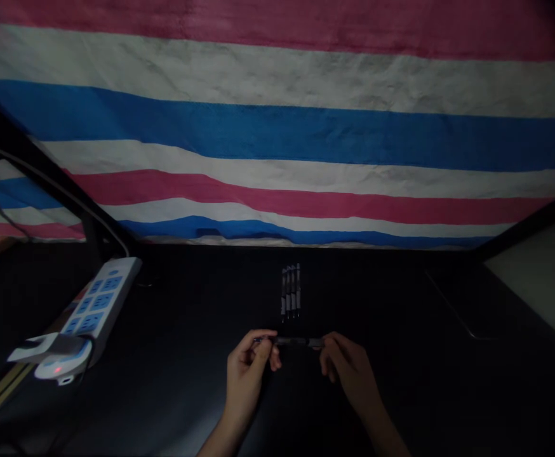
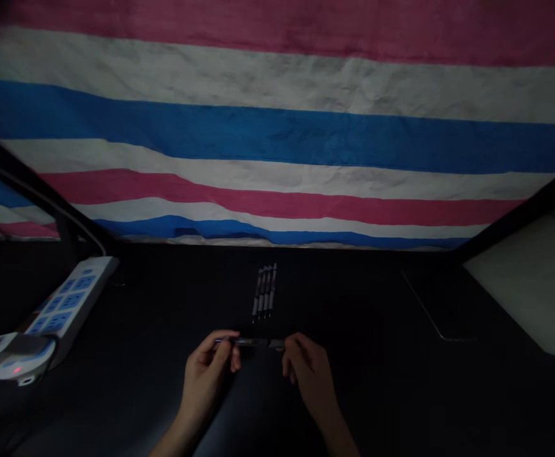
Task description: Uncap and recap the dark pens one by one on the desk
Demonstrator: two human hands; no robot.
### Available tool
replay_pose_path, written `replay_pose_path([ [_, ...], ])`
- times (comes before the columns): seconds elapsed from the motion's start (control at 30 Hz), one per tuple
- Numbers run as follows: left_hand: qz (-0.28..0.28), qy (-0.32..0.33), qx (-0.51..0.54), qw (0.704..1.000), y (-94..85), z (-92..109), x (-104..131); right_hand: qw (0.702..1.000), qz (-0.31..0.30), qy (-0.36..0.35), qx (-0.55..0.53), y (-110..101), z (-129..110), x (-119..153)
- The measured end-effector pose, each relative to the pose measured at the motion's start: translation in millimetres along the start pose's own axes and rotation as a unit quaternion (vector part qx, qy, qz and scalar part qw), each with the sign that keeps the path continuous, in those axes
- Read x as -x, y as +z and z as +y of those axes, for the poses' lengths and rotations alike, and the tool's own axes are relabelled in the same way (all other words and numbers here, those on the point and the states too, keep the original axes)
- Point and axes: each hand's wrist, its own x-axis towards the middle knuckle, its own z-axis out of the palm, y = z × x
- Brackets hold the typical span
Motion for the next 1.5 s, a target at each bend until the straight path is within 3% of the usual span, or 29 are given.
replay_pose_path([
  [0.5,0.029,-0.002,-0.017,0.999,-1.8,2.8,1.7,0.996,0.05,-0.049,0.047,0.0,1.1,4.5],
  [0.9,0.068,-0.022,0.018,0.997,-0.9,1.0,1.6,0.98,0.093,-0.148,0.095,-0.2,1.9,6.0],
  [1.03,0.067,-0.031,0.025,0.997,-0.1,1.1,0.3,0.987,0.09,-0.108,0.077,1.4,0.8,4.3],
  [1.23,0.066,-0.037,0.031,0.997,-0.5,3.7,-1.8,0.999,0.024,-0.04,0.0,-1.2,2.9,3.0],
  [1.5,0.045,-0.032,0.034,0.998,-2.5,0.1,-2.2,0.999,0.004,-0.029,-0.017,-2.4,-4.7,3.1],
])
